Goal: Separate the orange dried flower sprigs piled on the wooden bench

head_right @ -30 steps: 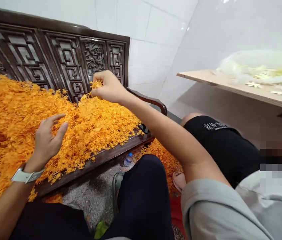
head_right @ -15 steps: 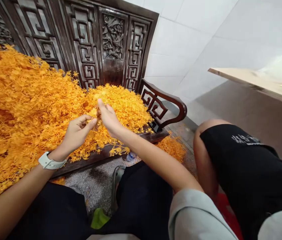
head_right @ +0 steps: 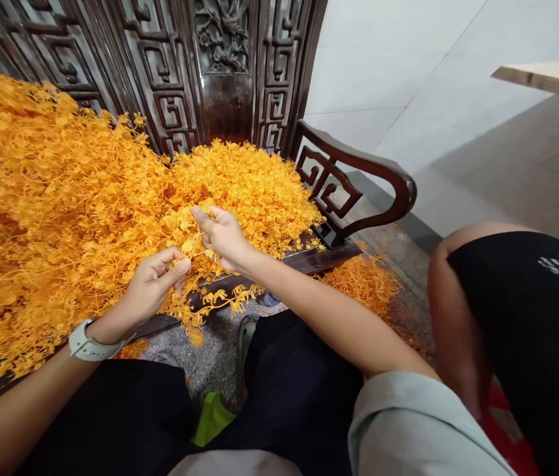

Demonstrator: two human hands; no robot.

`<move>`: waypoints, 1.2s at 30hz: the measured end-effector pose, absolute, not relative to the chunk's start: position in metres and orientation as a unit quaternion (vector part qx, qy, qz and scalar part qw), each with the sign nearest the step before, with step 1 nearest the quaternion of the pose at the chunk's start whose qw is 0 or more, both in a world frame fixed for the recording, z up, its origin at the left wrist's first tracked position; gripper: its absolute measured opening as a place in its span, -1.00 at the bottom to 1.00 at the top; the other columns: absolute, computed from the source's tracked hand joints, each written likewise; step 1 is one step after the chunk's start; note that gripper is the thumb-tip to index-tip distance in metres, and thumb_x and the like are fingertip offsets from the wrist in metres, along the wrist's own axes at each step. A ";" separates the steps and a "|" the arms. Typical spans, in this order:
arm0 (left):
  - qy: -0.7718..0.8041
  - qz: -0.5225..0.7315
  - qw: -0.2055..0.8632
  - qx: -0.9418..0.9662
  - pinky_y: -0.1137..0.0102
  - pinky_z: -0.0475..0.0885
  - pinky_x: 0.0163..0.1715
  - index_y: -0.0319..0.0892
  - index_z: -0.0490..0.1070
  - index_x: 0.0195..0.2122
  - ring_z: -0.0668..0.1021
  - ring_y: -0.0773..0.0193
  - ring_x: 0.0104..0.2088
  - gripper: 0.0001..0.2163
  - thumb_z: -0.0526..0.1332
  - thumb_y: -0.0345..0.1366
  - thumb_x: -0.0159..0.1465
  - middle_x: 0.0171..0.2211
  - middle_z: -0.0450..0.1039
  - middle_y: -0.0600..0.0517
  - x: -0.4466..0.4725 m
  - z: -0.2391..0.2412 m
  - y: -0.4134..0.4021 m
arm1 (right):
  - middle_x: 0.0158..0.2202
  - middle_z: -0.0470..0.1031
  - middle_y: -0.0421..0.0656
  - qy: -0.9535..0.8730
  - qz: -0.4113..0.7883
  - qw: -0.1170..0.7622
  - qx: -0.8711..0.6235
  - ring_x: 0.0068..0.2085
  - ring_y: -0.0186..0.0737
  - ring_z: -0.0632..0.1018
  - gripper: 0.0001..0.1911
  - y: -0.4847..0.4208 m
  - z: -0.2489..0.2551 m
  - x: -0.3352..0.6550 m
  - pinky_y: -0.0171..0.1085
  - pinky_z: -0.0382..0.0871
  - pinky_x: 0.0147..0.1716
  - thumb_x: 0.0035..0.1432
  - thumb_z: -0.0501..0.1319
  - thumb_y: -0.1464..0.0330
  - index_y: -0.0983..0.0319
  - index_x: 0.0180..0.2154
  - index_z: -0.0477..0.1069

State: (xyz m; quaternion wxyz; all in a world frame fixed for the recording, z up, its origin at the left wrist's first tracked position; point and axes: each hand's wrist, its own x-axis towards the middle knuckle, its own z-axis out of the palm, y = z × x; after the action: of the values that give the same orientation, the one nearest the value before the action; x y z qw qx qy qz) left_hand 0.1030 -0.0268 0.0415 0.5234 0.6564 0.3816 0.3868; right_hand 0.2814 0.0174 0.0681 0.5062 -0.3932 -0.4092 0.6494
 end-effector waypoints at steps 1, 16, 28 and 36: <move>0.384 0.386 0.527 0.653 0.40 0.34 -0.55 -0.12 0.38 -0.42 0.40 0.35 -0.60 -0.58 0.33 0.11 0.37 -0.57 0.32 0.13 0.104 0.041 -0.028 | -0.59 -0.01 -0.45 -0.413 0.650 0.505 -0.389 -0.60 -0.44 -0.05 -0.31 0.019 0.066 0.283 -0.28 -0.24 -0.61 0.03 0.54 -0.10 0.09 -0.33 0.09; 0.451 0.410 0.485 0.627 0.42 0.41 -0.53 -0.10 0.41 -0.32 0.44 0.34 -0.64 -0.65 0.37 0.06 0.35 -0.63 0.37 0.15 0.086 0.040 -0.040 | -0.63 -0.10 -0.44 -0.405 0.510 0.607 -0.456 -0.60 -0.44 -0.10 -0.39 0.051 0.064 0.364 -0.30 -0.25 -0.62 0.23 0.41 -0.08 0.10 -0.39 0.05; 0.462 0.439 0.516 0.573 0.41 0.45 -0.41 -0.16 0.45 -0.35 0.49 0.36 -0.56 -0.67 0.39 0.01 0.32 -0.53 0.41 0.13 0.102 0.036 -0.038 | -0.30 0.43 -0.16 -0.560 0.528 0.415 -0.485 -0.37 -0.26 0.42 -0.28 0.053 0.077 0.386 -0.28 0.36 -0.36 0.20 0.22 -0.32 0.15 0.01 0.45; 0.458 0.413 0.528 0.584 0.41 0.46 -0.37 -0.16 0.47 -0.31 0.52 0.36 -0.53 -0.67 0.40 0.01 0.33 -0.51 0.44 0.13 0.104 0.031 -0.039 | -0.12 0.54 0.08 -0.438 0.606 0.433 -0.504 -0.21 -0.05 0.59 -0.25 0.052 0.056 0.356 -0.17 0.53 -0.28 0.32 0.06 -0.31 0.21 0.04 0.40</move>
State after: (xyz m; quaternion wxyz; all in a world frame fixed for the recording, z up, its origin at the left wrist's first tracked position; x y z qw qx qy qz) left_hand 0.1042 -0.0386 0.0307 0.5277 0.5840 0.4580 0.4131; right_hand 0.3559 0.0520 0.0559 0.4334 -0.5037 -0.4378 0.6057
